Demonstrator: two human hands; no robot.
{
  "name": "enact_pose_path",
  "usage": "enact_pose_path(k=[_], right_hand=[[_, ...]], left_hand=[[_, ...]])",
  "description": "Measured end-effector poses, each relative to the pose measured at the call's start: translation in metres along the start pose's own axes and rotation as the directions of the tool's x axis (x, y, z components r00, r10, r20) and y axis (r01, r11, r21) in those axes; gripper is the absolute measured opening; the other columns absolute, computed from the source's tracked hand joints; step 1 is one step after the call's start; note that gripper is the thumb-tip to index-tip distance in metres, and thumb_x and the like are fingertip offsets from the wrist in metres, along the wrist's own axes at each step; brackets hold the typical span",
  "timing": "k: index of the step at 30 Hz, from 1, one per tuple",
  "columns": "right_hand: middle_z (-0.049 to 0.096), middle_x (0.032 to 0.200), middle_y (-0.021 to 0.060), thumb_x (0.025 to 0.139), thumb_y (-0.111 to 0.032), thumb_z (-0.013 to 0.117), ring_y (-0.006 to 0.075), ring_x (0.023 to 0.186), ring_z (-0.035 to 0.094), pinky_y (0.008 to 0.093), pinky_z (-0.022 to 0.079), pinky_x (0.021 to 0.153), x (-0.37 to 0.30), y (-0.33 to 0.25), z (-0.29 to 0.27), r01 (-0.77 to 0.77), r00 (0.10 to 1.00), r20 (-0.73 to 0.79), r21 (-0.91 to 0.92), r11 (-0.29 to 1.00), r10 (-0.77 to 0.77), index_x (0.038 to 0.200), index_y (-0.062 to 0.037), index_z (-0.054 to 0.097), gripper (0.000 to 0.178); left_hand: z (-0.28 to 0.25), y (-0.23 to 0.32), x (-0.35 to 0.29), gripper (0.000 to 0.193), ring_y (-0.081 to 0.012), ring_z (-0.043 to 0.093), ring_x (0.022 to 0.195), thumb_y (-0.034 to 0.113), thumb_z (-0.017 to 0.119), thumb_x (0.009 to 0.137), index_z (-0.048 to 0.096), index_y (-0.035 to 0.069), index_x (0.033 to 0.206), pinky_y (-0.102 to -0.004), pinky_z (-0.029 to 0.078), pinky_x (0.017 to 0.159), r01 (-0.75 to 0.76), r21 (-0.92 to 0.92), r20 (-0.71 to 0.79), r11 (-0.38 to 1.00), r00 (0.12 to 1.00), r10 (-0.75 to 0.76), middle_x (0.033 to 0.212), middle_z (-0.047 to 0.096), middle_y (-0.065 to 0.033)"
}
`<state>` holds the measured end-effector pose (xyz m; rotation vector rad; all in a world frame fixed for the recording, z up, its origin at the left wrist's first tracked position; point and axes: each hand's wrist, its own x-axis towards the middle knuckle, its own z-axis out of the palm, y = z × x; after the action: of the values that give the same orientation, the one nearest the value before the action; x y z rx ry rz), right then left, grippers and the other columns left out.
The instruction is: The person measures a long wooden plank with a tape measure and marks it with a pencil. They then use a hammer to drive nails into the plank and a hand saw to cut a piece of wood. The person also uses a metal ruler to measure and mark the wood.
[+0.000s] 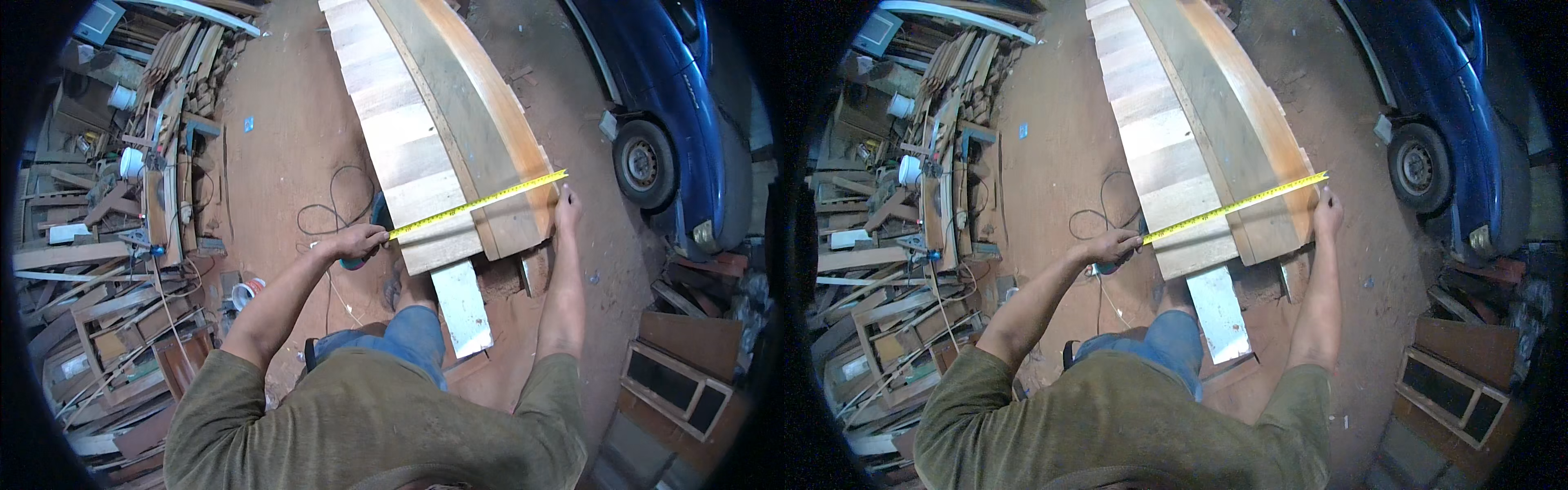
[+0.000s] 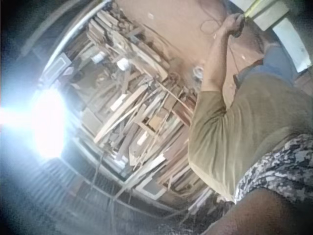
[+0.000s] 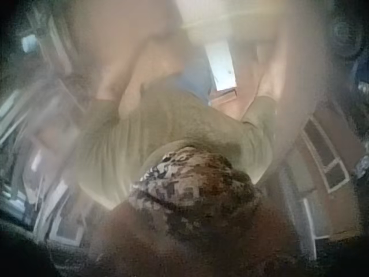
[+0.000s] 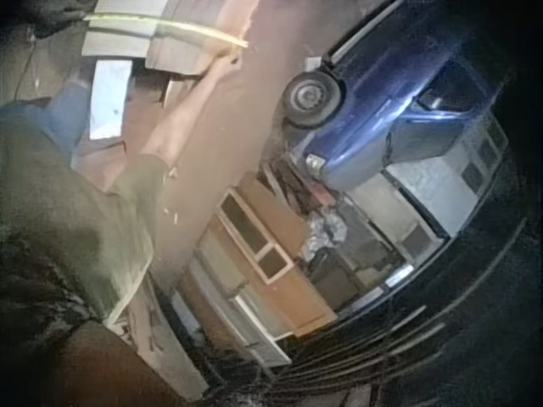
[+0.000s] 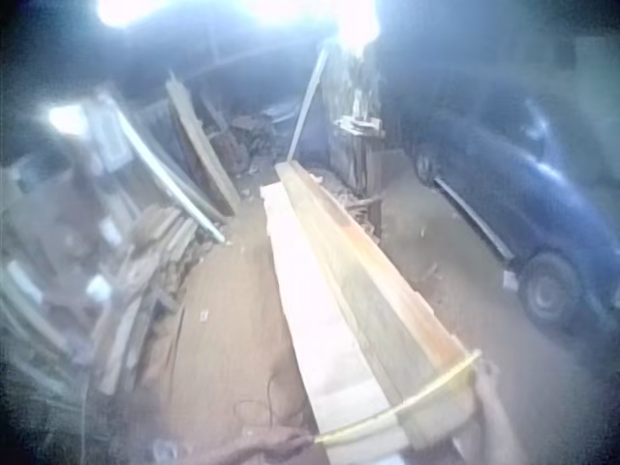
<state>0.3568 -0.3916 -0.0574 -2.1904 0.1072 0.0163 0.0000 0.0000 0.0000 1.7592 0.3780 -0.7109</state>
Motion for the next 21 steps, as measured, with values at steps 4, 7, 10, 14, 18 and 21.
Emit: enact_pose_path(k=[4, 7, 10, 14, 18, 21], right_hand=[[0.072, 0.103, 0.0175, 0.095, -0.031, 0.061, 0.0247, 0.099, 0.066, 0.0362, 0.048, 0.091, -0.035, 0.007, -0.001, -0.077, 0.997, 0.001, -0.092, 0.993, 0.077, 0.108, 0.001, 0.071, 0.036], [0.072, 0.1, 0.0169, 0.095, -0.03, 0.061, 0.023, 0.096, 0.066, 0.0364, 0.049, 0.088, -0.013, -0.016, -0.002, -0.029, 0.998, -0.057, -0.101, 0.994, 0.023, 0.106, 0.0021, 0.07, 0.035], [0.072, 0.099, 0.0174, 0.094, -0.028, 0.062, 0.0237, 0.093, 0.067, 0.0362, 0.05, 0.085, -0.009, -0.023, -0.002, -0.015, 0.999, -0.052, -0.156, 0.988, 0.007, 0.105, 0.0032, 0.07, 0.033], [0.072, 0.098, 0.0191, 0.094, -0.026, 0.063, 0.0255, 0.088, 0.068, 0.0367, 0.051, 0.081, -0.016, -0.012, 0.01, -0.051, 0.998, -0.039, -0.191, 0.98, 0.044, 0.104, 0.004, 0.069, 0.032], [0.071, 0.096, 0.0216, 0.093, -0.027, 0.063, 0.0275, 0.087, 0.068, 0.0382, 0.052, 0.08, -0.015, -0.02, 0.007, -0.024, 1.0, -0.025, -0.251, 0.968, 0.018, 0.105, 0.0048, 0.068, 0.034], [0.07, 0.097, 0.0239, 0.092, -0.027, 0.064, 0.0315, 0.089, 0.068, 0.0403, 0.051, 0.081, -0.018, -0.04, 0.011, -0.047, 0.998, -0.045, -0.278, 0.959, 0.035, 0.106, 0.005, 0.067, 0.035]], left_hand=[[-0.036, 0.0, -0.015, 0.038, -0.0128, 0.051, 0.062, 0.033, 0.043, 0.105, 0.063, 0.004, 0.093, -0.0315, 0.045, 0.059, 0.07, 0.003, -0.045, 0.998, 0.997, -0.07, 0.071, 0.055, -0.0007], [-0.107, 0.018, 0.018, 0.037, -0.0111, 0.049, 0.061, 0.037, 0.043, 0.105, 0.06, 0.004, 0.096, -0.0295, 0.044, 0.057, 0.054, -0.025, -0.097, 0.998, 0.994, -0.057, 0.07, 0.052, 0.0009], [-0.166, 0.034, 0.026, 0.039, -0.0093, 0.045, 0.06, 0.043, 0.043, 0.105, 0.058, 0.008, 0.096, -0.0278, 0.042, 0.056, 0.032, -0.083, -0.155, 0.996, 0.987, -0.044, 0.07, 0.049, 0.003], [-0.256, 0.001, 0.039, 0.038, -0.0092, 0.045, 0.06, 0.043, 0.043, 0.105, 0.057, 0.01, 0.094, -0.0273, 0.042, 0.055, 0.124, -0.058, -0.253, 0.991, 0.958, -0.134, 0.069, 0.048, 0.0033], [-0.321, 0.016, 0.045, 0.036, -0.0095, 0.047, 0.06, 0.041, 0.042, 0.105, 0.056, 0.01, 0.092, -0.0275, 0.044, 0.057, 0.156, -0.107, -0.277, 0.982, 0.944, -0.181, 0.069, 0.049, 0.0026], [-0.367, 0.033, 0.042, 0.037, -0.0099, 0.048, 0.06, 0.042, 0.042, 0.105, 0.056, 0.01, 0.092, -0.0277, 0.045, 0.058, 0.149, -0.092, -0.32, 0.985, 0.932, -0.17, 0.069, 0.051, 0.0018]])
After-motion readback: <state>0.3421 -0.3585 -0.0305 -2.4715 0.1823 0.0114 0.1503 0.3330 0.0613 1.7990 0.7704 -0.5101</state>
